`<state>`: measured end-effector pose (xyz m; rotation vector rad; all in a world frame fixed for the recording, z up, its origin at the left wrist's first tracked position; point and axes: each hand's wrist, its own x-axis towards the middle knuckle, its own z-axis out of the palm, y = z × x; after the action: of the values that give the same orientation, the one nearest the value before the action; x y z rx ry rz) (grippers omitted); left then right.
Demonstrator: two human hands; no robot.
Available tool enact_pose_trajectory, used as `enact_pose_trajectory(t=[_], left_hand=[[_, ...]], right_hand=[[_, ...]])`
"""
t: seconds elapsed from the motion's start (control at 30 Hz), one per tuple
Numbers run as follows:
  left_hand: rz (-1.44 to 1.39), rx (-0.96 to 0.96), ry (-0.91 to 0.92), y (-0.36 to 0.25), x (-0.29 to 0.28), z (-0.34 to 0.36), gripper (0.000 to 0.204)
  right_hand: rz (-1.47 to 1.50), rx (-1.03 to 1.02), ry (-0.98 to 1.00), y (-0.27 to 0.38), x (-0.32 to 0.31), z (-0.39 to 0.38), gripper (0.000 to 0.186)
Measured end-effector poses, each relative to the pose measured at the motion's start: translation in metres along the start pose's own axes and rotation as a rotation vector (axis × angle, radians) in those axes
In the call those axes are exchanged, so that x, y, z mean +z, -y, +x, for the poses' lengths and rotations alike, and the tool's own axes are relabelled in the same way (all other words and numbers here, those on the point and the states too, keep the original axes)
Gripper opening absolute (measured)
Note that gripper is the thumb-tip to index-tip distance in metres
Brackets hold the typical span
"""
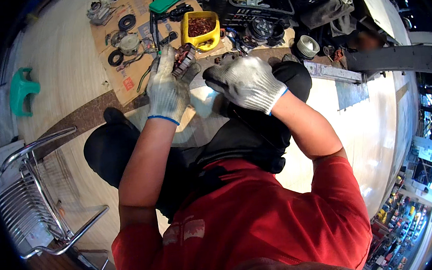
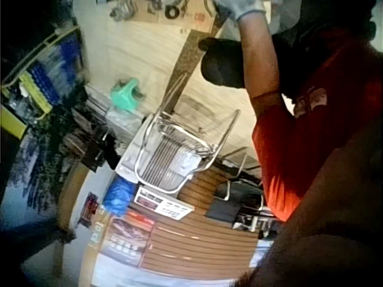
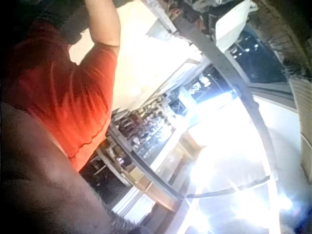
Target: The person holds a copper wire coil and uses a screwdriver to pry or clean parts of it while sitting on the floor. They handle the coil, a screwdriver, and other small mechanical components.
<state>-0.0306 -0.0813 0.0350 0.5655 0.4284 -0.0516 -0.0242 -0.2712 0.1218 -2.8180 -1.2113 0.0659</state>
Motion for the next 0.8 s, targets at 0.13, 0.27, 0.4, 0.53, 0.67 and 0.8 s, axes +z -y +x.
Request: enact_pose_trajectory(t=[0.13,0.27,0.4,0.53,0.67,0.8], left_hand=[[-0.013,0.079,0.024,0.001,0.001,-0.004,0.023],[-0.002,0.102,0.012,0.001,0.009,-0.011,0.024],[0.121,0.135,-0.034,0.0,0.012,-0.013,0.026],[0.173,0.148,-0.04,0.0,0.012,-0.013,0.022],[0.104,0.123,-0.038,-0.003,0.019,-0.017,0.023],[0.048,0.13,0.077,-0.001,0.01,-0.015,0.031]], right_hand=[[0.046,0.017,-0.029,-0.001,0.004,-0.005,0.026],[0.084,0.07,-0.029,-0.004,-0.003,-0.009,0.025],[0.159,-0.02,-0.114,0.005,-0.009,-0.014,0.024],[0.187,0.011,-0.144,0.01,-0.014,-0.012,0.022],[0.154,0.039,-0.168,0.002,-0.007,-0.017,0.022],[0.227,0.055,-0.243,0.002,-0.012,-0.016,0.021]])
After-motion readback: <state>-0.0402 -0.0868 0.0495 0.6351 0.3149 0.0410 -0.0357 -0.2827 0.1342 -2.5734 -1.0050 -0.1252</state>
